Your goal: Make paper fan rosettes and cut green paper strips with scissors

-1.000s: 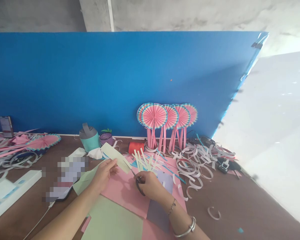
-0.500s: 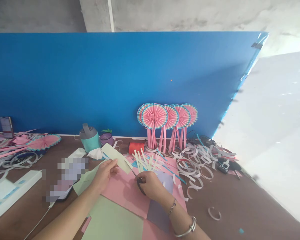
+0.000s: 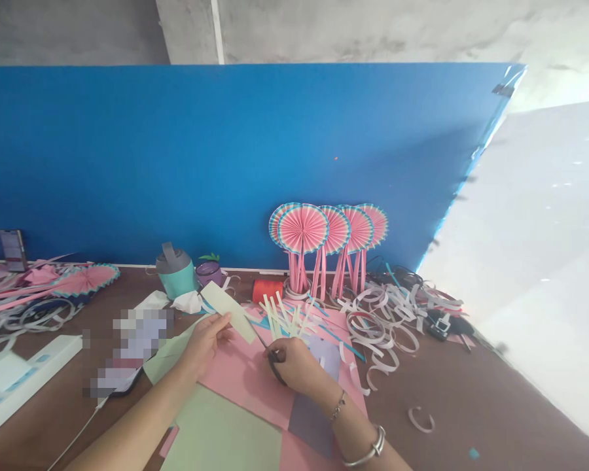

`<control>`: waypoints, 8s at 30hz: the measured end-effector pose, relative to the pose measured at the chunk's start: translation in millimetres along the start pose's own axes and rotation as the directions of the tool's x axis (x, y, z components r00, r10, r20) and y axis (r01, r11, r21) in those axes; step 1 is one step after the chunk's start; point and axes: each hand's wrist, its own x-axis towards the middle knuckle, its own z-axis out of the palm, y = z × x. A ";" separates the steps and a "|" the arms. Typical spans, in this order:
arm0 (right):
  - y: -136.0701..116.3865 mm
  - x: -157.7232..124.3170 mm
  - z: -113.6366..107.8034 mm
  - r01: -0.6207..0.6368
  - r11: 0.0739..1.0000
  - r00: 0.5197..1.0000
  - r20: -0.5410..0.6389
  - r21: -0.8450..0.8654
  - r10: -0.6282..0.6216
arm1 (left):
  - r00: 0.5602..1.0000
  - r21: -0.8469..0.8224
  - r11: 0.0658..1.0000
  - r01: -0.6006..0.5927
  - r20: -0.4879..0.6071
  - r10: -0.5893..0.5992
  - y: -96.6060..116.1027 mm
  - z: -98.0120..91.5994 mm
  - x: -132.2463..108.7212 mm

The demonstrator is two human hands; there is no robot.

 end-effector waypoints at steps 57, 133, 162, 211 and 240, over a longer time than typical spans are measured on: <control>-2.3 -0.9 4.1 0.035 0.994 0.999 0.003 0.102 -0.036 | 0.969 0.169 0.984 0.057 0.227 -0.095 -5.5 7.4 -10.6; -4.4 -1.7 11.5 -0.024 0.969 0.999 0.050 0.247 0.012 | 0.947 0.179 0.984 0.015 0.313 -0.072 -13.5 8.4 -8.2; -0.8 1.5 9.4 -0.010 0.990 1.000 -0.009 0.139 0.012 | 0.940 0.283 0.959 -0.006 0.330 -0.092 -12.9 12.8 -11.4; 17.1 9.2 -37.3 -0.162 0.978 0.791 -0.610 -0.134 0.047 | 0.987 0.006 0.995 0.096 0.130 -0.096 -7.9 5.6 -3.0; 22.4 10.0 -45.2 0.010 0.963 0.926 -0.365 0.271 0.093 | 0.899 0.493 0.817 -0.301 0.433 0.070 -21.3 16.7 -20.9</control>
